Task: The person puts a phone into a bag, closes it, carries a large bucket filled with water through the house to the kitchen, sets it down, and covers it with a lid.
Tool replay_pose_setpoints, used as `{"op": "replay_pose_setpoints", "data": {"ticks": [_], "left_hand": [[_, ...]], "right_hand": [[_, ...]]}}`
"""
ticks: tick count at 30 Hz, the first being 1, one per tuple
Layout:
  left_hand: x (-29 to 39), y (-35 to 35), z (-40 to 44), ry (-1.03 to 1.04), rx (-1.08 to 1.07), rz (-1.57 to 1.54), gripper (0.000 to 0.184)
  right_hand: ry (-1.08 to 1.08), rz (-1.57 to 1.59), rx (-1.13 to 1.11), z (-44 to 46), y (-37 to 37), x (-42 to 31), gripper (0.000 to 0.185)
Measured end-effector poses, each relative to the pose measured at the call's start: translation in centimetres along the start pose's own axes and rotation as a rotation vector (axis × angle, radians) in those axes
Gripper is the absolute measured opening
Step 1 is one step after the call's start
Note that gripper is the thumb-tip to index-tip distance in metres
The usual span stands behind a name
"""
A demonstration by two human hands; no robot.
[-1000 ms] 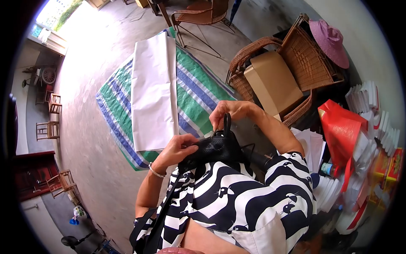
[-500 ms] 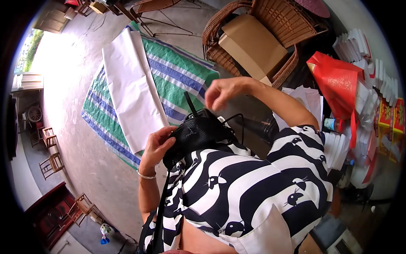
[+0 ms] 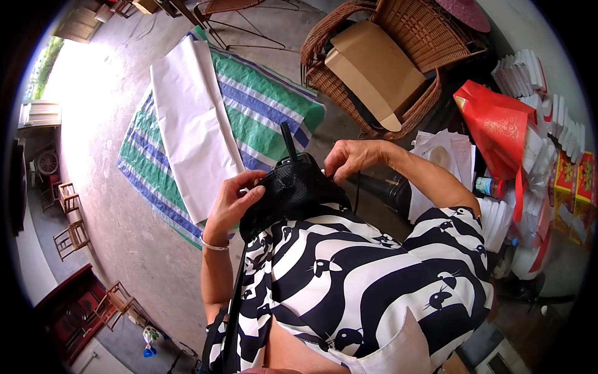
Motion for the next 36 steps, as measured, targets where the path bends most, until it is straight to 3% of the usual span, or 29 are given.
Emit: {"op": "replay_pose_setpoints", "data": {"ticks": [8,14,17,20,36], "left_hand": [[-0.1,-0.4,0.5,-0.014,-0.053,-0.026,0.027],[0.0,-0.8,-0.1,-0.039,-0.053,-0.019,0.026],[0.0,-1.0,-0.2,-0.022,-0.045,-0.021,0.027],[-0.5,-1.5,-0.4,-0.06,-0.07,-0.032,0.03],[-0.6,-2.0,-1.1,-0.078,-0.054,-0.05,0.029]], "right_hand": [[-0.063,0.104,0.163,-0.5,1.3,-0.8,0.019],[-0.274,-0.408,0.467,-0.5,2.5,0.0,0.027],[-0.457,-0.873,0.803,-0.7,3.5,0.2,0.033],[-0.533,-1.086,0.936,-0.6,4.5,-0.8,0.029],[-0.441,-1.108,1.154,-0.2,7.8,-0.8,0.02]]}}
Point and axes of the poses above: each hand's wrist, its own z-axis towards the middle knuckle, its own y-axis out of the palm, x = y × z, the point moved 2 cm from there along z, towards the middle knuckle, and after that the axes turned 14 degrees about -z, right-handed, at the moved point
